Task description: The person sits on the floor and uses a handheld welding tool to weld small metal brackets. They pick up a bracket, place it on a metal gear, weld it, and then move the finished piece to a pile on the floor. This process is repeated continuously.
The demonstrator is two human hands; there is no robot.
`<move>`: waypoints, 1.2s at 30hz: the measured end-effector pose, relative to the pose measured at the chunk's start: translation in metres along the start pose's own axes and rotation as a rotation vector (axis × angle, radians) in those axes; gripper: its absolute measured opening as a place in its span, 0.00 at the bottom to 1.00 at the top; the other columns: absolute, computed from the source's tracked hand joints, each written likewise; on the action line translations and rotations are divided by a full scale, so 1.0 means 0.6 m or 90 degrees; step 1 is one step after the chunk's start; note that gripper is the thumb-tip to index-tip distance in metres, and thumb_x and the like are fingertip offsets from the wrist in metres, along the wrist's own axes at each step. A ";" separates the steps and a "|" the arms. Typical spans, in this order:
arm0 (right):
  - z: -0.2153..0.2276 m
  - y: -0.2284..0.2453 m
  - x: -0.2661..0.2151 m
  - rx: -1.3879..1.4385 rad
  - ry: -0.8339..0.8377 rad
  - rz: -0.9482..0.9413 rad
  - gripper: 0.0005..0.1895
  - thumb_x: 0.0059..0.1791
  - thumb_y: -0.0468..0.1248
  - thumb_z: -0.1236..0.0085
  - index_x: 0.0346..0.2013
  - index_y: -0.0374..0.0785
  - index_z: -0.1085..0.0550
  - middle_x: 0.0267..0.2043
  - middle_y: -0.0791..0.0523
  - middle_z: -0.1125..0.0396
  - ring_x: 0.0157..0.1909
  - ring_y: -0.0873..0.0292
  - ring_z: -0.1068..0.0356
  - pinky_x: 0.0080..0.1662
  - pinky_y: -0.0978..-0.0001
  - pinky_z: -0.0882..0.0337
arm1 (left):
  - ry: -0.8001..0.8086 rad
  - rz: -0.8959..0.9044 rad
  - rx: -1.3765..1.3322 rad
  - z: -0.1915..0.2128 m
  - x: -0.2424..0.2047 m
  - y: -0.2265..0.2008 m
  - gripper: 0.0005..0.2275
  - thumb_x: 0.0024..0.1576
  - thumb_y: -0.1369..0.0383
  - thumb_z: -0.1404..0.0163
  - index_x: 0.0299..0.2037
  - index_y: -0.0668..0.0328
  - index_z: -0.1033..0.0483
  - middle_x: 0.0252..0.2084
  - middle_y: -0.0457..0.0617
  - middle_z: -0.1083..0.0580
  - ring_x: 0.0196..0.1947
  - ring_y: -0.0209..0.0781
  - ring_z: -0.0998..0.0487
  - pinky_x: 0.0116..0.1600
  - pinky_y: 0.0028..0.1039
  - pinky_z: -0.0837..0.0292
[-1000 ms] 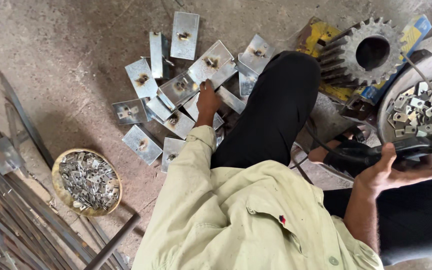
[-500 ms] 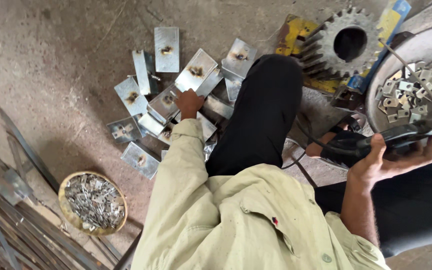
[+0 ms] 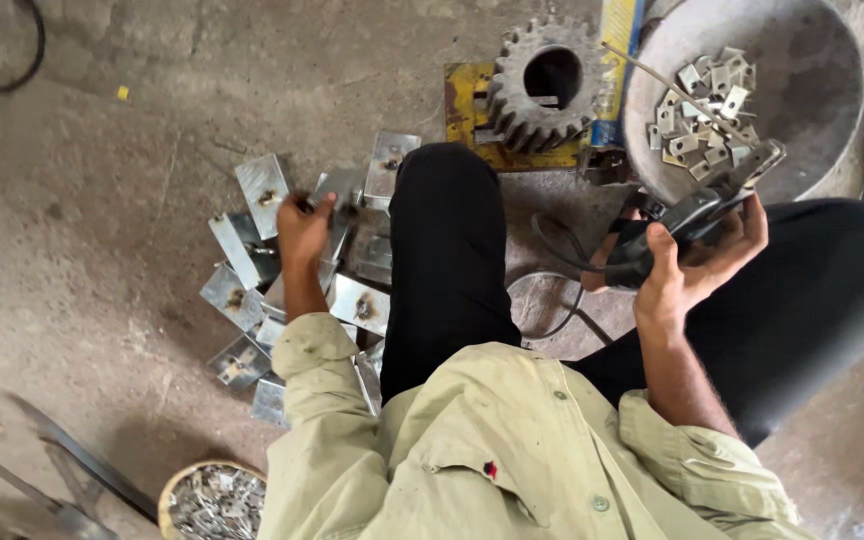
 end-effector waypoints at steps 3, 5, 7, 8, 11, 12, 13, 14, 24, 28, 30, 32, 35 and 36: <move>-0.002 0.012 0.004 0.049 -0.019 -0.025 0.48 0.53 0.40 0.26 0.76 0.39 0.51 0.59 0.52 0.41 0.59 0.58 0.38 0.61 0.66 0.33 | 0.026 -0.224 0.015 0.021 0.001 -0.176 0.17 0.49 0.72 0.35 0.46 0.71 0.24 0.39 0.57 0.21 0.38 0.47 0.20 0.44 0.33 0.27; -0.004 0.025 0.006 0.081 -0.034 -0.037 0.48 0.52 0.40 0.26 0.75 0.38 0.51 0.60 0.51 0.41 0.59 0.57 0.38 0.61 0.64 0.32 | 0.006 -0.340 0.081 0.002 -0.006 -0.281 0.18 0.48 0.73 0.34 0.47 0.72 0.24 0.40 0.59 0.21 0.39 0.48 0.20 0.45 0.34 0.27; -0.005 0.039 0.010 0.109 -0.051 -0.043 0.49 0.52 0.39 0.26 0.75 0.38 0.52 0.61 0.50 0.41 0.59 0.57 0.37 0.60 0.63 0.30 | -0.040 -0.458 0.163 -0.025 0.000 -0.372 0.17 0.50 0.73 0.33 0.48 0.71 0.23 0.41 0.61 0.20 0.42 0.52 0.21 0.46 0.36 0.27; -0.004 0.045 0.013 0.123 -0.059 -0.044 0.49 0.51 0.39 0.26 0.75 0.38 0.52 0.62 0.50 0.41 0.60 0.57 0.37 0.60 0.62 0.29 | -0.011 -0.450 0.097 -0.043 0.007 -0.404 0.16 0.52 0.72 0.34 0.47 0.71 0.23 0.40 0.59 0.20 0.41 0.49 0.20 0.46 0.34 0.26; 0.011 0.058 0.016 0.143 -0.079 -0.038 0.49 0.52 0.39 0.25 0.75 0.39 0.52 0.63 0.50 0.41 0.61 0.56 0.37 0.61 0.63 0.29 | 0.106 -0.387 -0.122 -0.120 0.033 -0.459 0.13 0.57 0.70 0.36 0.44 0.70 0.23 0.37 0.53 0.20 0.37 0.41 0.19 0.45 0.32 0.23; 0.015 0.060 0.017 0.140 -0.088 -0.031 0.48 0.53 0.38 0.25 0.76 0.39 0.51 0.62 0.50 0.41 0.62 0.57 0.37 0.62 0.64 0.30 | 0.158 -0.344 -0.205 -0.154 0.049 -0.463 0.12 0.59 0.68 0.38 0.43 0.71 0.23 0.36 0.51 0.21 0.37 0.40 0.20 0.44 0.32 0.22; 0.020 0.062 0.018 0.146 -0.100 -0.032 0.49 0.53 0.38 0.25 0.76 0.39 0.51 0.62 0.50 0.41 0.62 0.57 0.37 0.62 0.64 0.30 | 0.208 -0.297 -0.287 -0.192 0.069 -0.460 0.12 0.61 0.66 0.40 0.41 0.71 0.23 0.36 0.50 0.21 0.36 0.38 0.20 0.42 0.32 0.21; 0.026 0.064 0.020 0.151 -0.112 -0.032 0.49 0.53 0.38 0.24 0.76 0.39 0.51 0.61 0.51 0.41 0.61 0.57 0.37 0.61 0.65 0.30 | 0.249 -0.244 -0.397 -0.238 0.092 -0.452 0.12 0.60 0.66 0.40 0.43 0.71 0.23 0.37 0.49 0.20 0.37 0.38 0.20 0.45 0.32 0.21; 0.048 0.067 0.028 0.201 -0.166 -0.070 0.49 0.50 0.35 0.26 0.75 0.39 0.52 0.57 0.50 0.41 0.43 0.58 0.33 0.45 0.67 0.27 | 0.207 0.087 -0.328 -0.569 0.226 -0.236 0.20 0.65 0.58 0.53 0.47 0.75 0.20 0.38 0.55 0.19 0.34 0.46 0.20 0.39 0.36 0.25; 0.049 0.076 0.028 0.238 -0.177 -0.092 0.50 0.50 0.36 0.26 0.74 0.39 0.53 0.57 0.51 0.42 0.40 0.58 0.33 0.42 0.66 0.25 | -0.025 -0.271 0.071 -0.515 0.206 -0.255 0.16 0.65 0.61 0.49 0.54 0.67 0.21 0.49 0.60 0.19 0.48 0.51 0.17 0.52 0.39 0.22; 0.048 0.081 0.032 0.256 -0.186 -0.090 0.51 0.49 0.36 0.25 0.75 0.40 0.53 0.57 0.51 0.42 0.41 0.57 0.32 0.41 0.66 0.26 | 0.025 -0.252 -0.061 -0.487 0.196 -0.296 0.23 0.62 0.54 0.49 0.60 0.63 0.26 0.60 0.61 0.26 0.53 0.55 0.18 0.53 0.43 0.18; 0.049 0.091 0.031 0.261 -0.191 -0.089 0.51 0.49 0.35 0.26 0.75 0.40 0.53 0.56 0.51 0.41 0.40 0.56 0.31 0.40 0.65 0.26 | 0.104 -0.294 -0.058 -0.455 0.161 -0.336 0.31 0.59 0.50 0.44 0.67 0.61 0.34 0.68 0.65 0.36 0.61 0.63 0.26 0.58 0.50 0.24; 0.061 0.097 0.041 0.267 -0.199 -0.065 0.48 0.51 0.33 0.29 0.76 0.41 0.53 0.54 0.50 0.40 0.39 0.54 0.31 0.39 0.63 0.25 | 0.243 -0.391 0.169 -0.439 0.108 -0.373 0.49 0.50 0.48 0.31 0.75 0.59 0.50 0.75 0.68 0.52 0.72 0.72 0.47 0.68 0.60 0.44; 0.068 0.098 0.045 0.273 -0.210 -0.052 0.47 0.51 0.32 0.30 0.76 0.41 0.52 0.53 0.49 0.40 0.38 0.53 0.30 0.38 0.62 0.24 | 0.277 -0.379 0.261 -0.443 0.092 -0.369 0.55 0.42 0.47 0.27 0.74 0.56 0.54 0.75 0.66 0.53 0.72 0.73 0.51 0.68 0.60 0.46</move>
Point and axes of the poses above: each hand's wrist, its own x-axis towards the middle knuckle, its own z-axis out of the back of the hand, y = z × x, the point moved 4 cm from there along x, towards the middle knuckle
